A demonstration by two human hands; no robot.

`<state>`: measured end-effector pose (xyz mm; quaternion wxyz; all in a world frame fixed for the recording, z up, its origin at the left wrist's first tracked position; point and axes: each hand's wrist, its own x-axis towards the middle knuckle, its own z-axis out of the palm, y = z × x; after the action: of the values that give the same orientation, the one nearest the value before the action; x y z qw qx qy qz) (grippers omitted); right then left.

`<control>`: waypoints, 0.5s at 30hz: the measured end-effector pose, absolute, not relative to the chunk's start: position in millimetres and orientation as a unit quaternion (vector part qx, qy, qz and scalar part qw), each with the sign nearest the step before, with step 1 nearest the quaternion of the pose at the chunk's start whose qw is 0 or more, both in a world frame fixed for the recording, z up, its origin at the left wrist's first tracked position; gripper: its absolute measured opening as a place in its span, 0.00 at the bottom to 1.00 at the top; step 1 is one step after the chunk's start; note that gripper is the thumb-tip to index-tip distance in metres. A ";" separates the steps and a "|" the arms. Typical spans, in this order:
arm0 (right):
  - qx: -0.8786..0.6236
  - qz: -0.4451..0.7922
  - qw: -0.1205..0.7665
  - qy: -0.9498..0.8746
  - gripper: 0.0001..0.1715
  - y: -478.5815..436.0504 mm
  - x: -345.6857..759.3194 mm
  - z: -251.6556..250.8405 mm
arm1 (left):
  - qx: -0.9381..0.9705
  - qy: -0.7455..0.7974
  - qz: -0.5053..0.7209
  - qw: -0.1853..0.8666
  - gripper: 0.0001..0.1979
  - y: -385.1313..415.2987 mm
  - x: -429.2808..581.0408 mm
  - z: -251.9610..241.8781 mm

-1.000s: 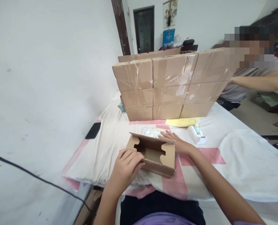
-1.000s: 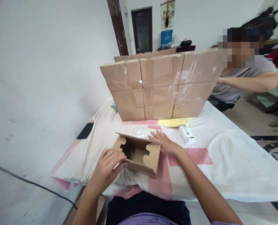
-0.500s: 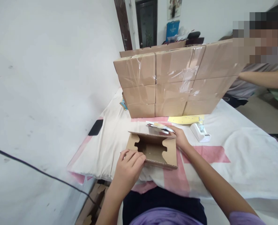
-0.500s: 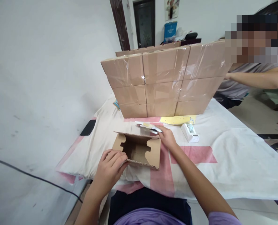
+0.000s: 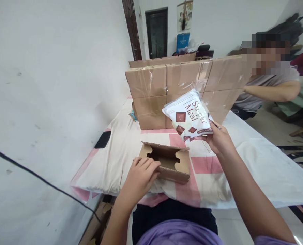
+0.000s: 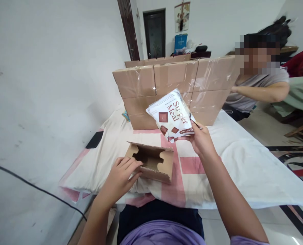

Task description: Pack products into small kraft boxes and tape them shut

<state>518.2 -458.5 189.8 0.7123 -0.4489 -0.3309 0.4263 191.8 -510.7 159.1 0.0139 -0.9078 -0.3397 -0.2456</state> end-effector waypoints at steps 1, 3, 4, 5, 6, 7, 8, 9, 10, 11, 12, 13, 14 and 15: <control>-0.444 0.442 0.707 -0.327 0.15 -463.7 516.2 196.5 | -0.906 -0.340 -0.253 0.009 0.12 -511.6 192.2 158.8; -0.433 0.490 0.687 -0.317 0.12 -472.7 510.7 205.3 | -0.901 -0.339 -0.269 0.000 0.12 -513.0 192.6 157.6; -0.426 0.519 0.674 -0.308 0.10 -476.4 507.4 207.7 | -0.899 -0.339 -0.276 -0.002 0.12 -513.4 192.7 156.8; -0.419 0.548 0.660 -0.297 0.09 -479.4 503.9 209.0 | -0.898 -0.338 -0.282 -0.001 0.12 -513.5 192.8 156.0; -0.414 0.575 0.646 -0.285 0.08 -482.0 500.3 209.3 | -0.896 -0.338 -0.288 0.004 0.11 -513.5 193.0 155.1; -0.410 0.598 0.630 -0.277 0.09 -484.2 496.7 208.8 | -0.895 -0.338 -0.292 0.012 0.10 -513.4 193.2 154.1; -0.406 0.618 0.614 -0.275 0.11 -486.0 493.1 207.5 | -0.892 -0.339 -0.297 0.021 0.09 -513.4 193.5 153.1; -0.401 0.634 0.600 -0.277 0.12 -487.7 489.7 205.5 | -0.890 -0.341 -0.302 0.029 0.09 -513.5 193.9 152.0; -0.394 0.648 0.589 -0.280 0.13 -489.2 486.4 202.9 | -0.888 -0.343 -0.305 0.034 0.09 -513.8 194.2 150.9; -0.384 0.659 0.582 -0.282 0.13 -490.6 483.1 199.7 | -0.885 -0.346 -0.309 0.036 0.10 -514.2 194.6 150.0; -0.370 0.668 0.580 -0.282 0.12 -491.9 479.9 196.2 | -0.883 -0.348 -0.312 0.036 0.10 -514.8 194.9 149.3; -0.356 0.674 0.580 -0.286 0.11 -493.1 476.8 192.4 | -0.880 -0.351 -0.319 0.036 0.10 -515.2 195.3 149.0; -0.346 0.672 0.579 -0.306 0.10 -494.1 473.8 188.6 | -0.875 -0.352 -0.331 0.039 0.11 -515.4 195.8 149.3; -0.338 0.663 0.576 -0.337 0.09 -495.0 470.7 185.0 | -0.867 -0.352 -0.348 0.047 0.12 -515.1 196.3 150.6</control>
<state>470.7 -495.0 185.0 0.5763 -0.3379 -0.3373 0.6633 196.3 -515.1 150.6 0.0469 -0.8675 -0.3519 -0.3485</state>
